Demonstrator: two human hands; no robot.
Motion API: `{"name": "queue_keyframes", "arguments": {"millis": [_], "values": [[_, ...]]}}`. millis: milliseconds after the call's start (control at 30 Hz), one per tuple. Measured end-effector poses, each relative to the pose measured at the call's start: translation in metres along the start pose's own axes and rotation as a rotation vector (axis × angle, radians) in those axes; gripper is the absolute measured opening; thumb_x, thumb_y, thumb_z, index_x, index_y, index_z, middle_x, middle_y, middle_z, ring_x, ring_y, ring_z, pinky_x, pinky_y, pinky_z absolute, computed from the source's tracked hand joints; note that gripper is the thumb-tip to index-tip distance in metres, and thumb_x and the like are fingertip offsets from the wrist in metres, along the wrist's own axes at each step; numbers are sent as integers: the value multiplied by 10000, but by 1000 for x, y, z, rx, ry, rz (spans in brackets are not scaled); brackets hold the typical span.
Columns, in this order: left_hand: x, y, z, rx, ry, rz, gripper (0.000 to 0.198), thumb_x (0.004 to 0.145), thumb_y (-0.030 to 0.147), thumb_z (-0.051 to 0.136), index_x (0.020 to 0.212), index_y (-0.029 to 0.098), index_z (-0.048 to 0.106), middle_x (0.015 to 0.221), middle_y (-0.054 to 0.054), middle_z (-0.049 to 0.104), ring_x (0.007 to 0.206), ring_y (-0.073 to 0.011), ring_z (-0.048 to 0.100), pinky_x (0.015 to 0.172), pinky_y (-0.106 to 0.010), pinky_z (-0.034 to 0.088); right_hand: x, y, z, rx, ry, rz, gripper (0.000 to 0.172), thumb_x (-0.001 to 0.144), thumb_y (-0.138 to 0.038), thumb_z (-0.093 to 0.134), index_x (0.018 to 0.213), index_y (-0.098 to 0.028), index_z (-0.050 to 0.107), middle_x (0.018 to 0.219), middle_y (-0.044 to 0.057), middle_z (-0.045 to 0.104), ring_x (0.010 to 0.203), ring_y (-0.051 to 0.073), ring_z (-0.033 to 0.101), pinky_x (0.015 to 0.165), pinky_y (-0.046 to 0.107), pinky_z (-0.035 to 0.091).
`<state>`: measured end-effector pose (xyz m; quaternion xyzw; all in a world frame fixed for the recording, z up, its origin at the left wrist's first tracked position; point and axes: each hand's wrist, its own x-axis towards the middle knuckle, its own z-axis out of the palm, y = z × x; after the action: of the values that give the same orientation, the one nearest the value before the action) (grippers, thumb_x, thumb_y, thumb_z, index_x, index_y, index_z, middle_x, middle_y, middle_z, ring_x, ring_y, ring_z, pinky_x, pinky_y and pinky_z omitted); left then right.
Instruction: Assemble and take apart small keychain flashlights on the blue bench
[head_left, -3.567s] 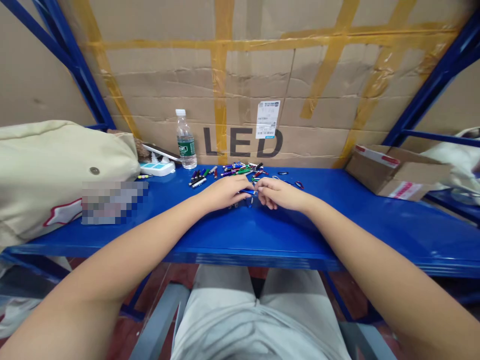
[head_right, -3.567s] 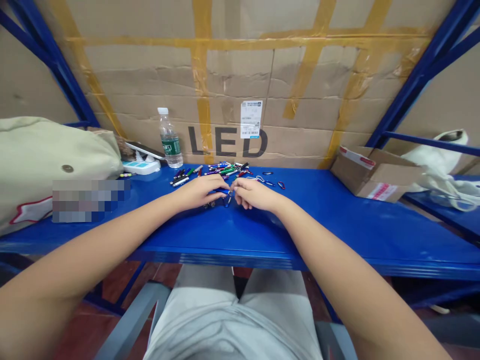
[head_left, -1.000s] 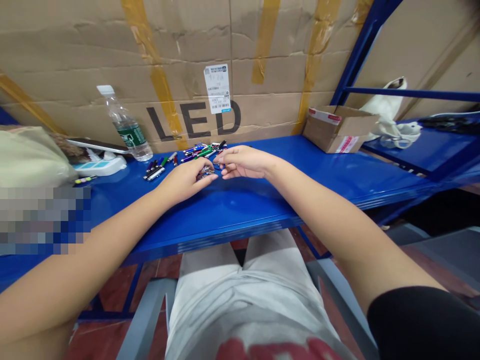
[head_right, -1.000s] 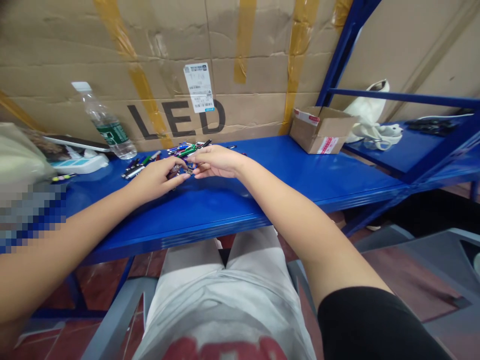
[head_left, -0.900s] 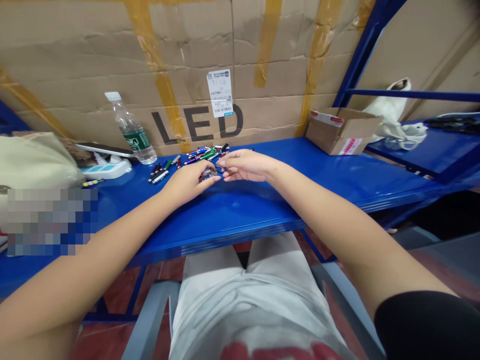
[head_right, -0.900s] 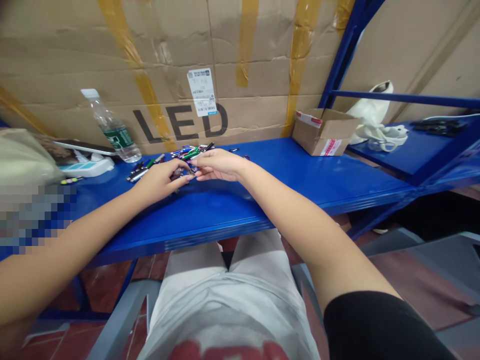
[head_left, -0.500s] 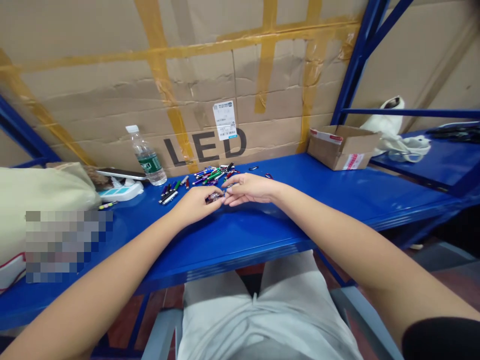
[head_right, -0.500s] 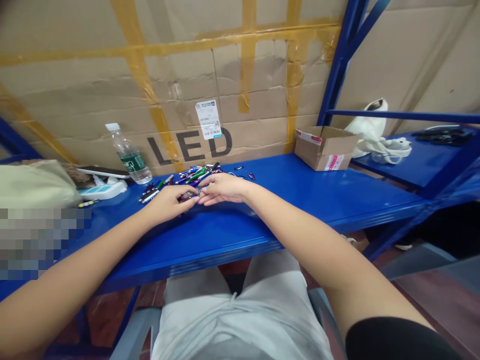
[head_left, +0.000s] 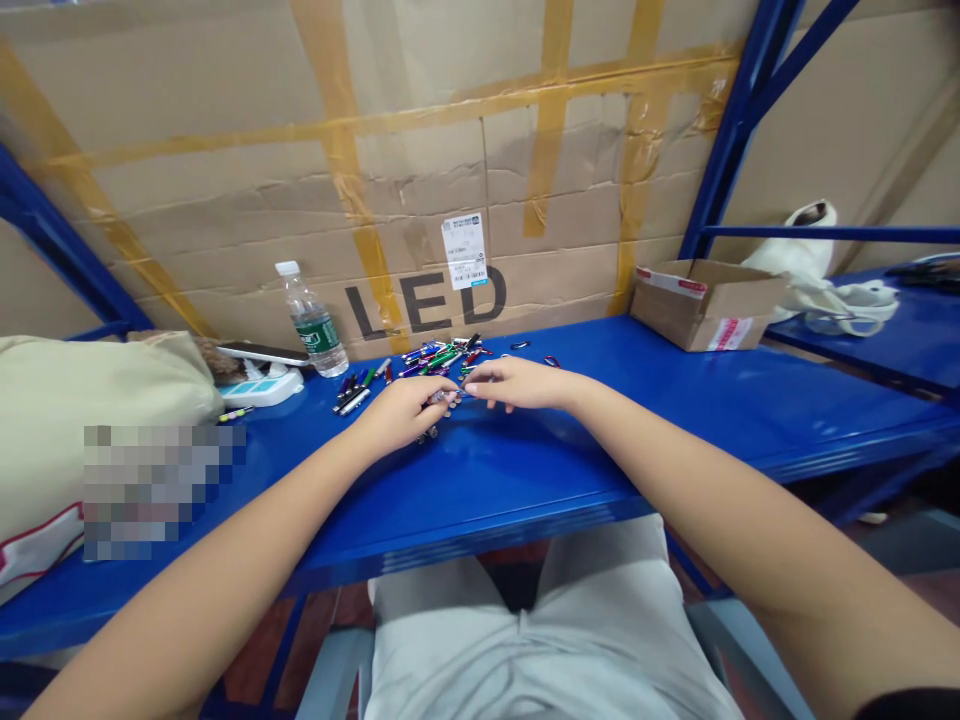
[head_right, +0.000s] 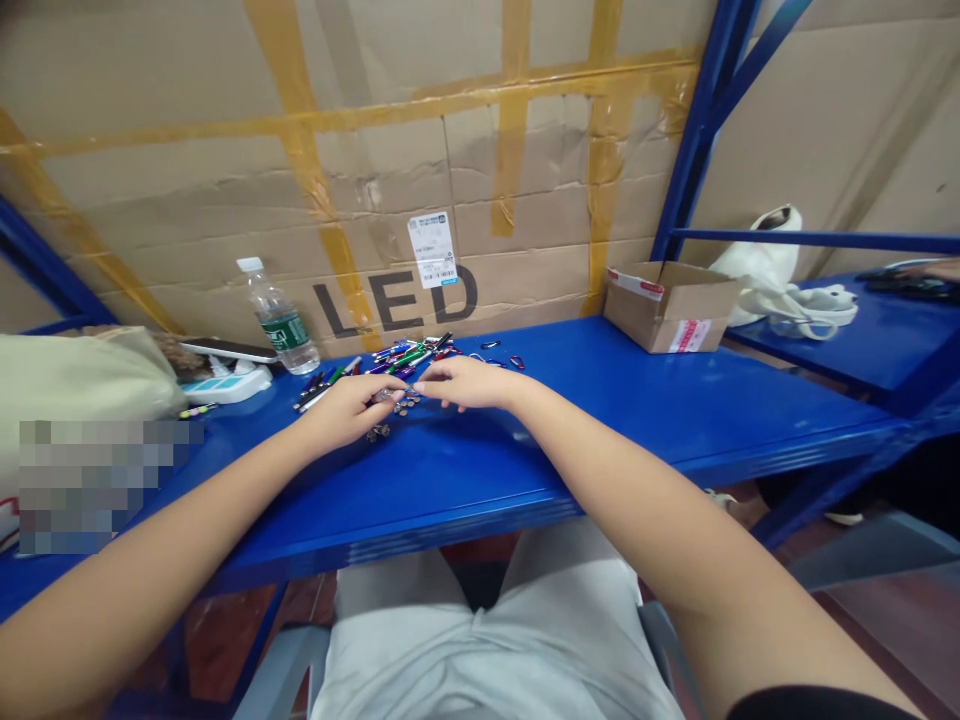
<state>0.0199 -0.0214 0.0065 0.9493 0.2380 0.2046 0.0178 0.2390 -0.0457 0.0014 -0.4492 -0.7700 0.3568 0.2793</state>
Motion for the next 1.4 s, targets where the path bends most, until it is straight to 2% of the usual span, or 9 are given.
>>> {"name": "queue_keyframes", "arguments": {"millis": [167, 300, 433, 567, 700, 867, 1000, 1233, 1400], "values": [[-2, -1, 0, -2, -22, 45, 251, 909, 265, 398, 1030, 195, 606, 959, -44, 699, 858, -181, 643, 747, -295, 481, -5, -6, 8, 71, -237, -1, 376, 906, -506, 416, 793, -167, 532, 696, 10, 602, 545, 90, 540, 476, 204, 439], [-3, -2, -1, 47, -1, 102, 246, 912, 256, 403, 1034, 194, 608, 960, -50, 700, 865, -180, 645, 759, -299, 486, -10, -17, 11, 86, -366, 10, 477, 955, -463, 267, 627, -170, 454, 504, -29, 457, 423, 73, 399, 444, 212, 355], [-5, -3, 0, 81, 66, 145, 269, 926, 269, 389, 1054, 187, 611, 925, -45, 706, 847, -170, 650, 754, -290, 491, -10, -21, 12, 89, -453, 13, 517, 963, -374, 172, 527, -181, 371, 451, -27, 388, 400, 71, 325, 428, 225, 295], [-5, -4, 2, 82, 72, 117, 298, 926, 274, 388, 1127, 198, 593, 1031, -49, 694, 940, -177, 642, 806, -296, 490, -9, -17, 14, -11, -330, -45, 357, 937, -264, 235, 613, -194, 366, 465, -43, 399, 406, 80, 328, 445, 232, 302], [-4, 0, 5, 70, 19, -45, 346, 907, 333, 431, 1200, 183, 537, 1052, -74, 682, 931, -212, 647, 789, -325, 498, -7, -17, 16, -199, -104, -24, 266, 906, -189, 302, 651, -195, 374, 514, -26, 473, 480, 102, 423, 536, 249, 357], [-5, 7, 5, -4, -54, -154, 465, 910, 344, 401, 1329, 147, 359, 1067, -123, 657, 938, -253, 640, 791, -367, 488, -4, -19, 21, -199, 23, -6, 216, 919, -195, 315, 705, -206, 339, 540, -32, 470, 505, 111, 430, 549, 257, 360], [-6, 8, 6, -100, -71, -132, 495, 930, 331, 361, 1374, 144, 249, 1014, -111, 662, 936, -243, 636, 796, -356, 483, -4, -20, 26, -196, 1, -12, 211, 950, -249, 295, 744, -211, 325, 546, -41, 459, 504, 111, 420, 521, 252, 347], [-6, 6, 6, -104, -62, -78, 423, 946, 325, 342, 1335, 160, 343, 1089, -107, 643, 953, -216, 640, 794, -315, 485, -4, -21, 30, -204, 30, 3, 202, 957, -258, 298, 762, -213, 320, 551, -42, 467, 500, 109, 418, 497, 250, 319], [-5, 5, 6, -65, -59, -89, 445, 939, 344, 358, 1342, 154, 369, 1119, -114, 643, 964, -232, 640, 816, -342, 492, -3, -18, 30, -196, 1, -6, 236, 960, -254, 271, 728, -218, 299, 547, -32, 480, 512, 114, 435, 538, 259, 349]]}}
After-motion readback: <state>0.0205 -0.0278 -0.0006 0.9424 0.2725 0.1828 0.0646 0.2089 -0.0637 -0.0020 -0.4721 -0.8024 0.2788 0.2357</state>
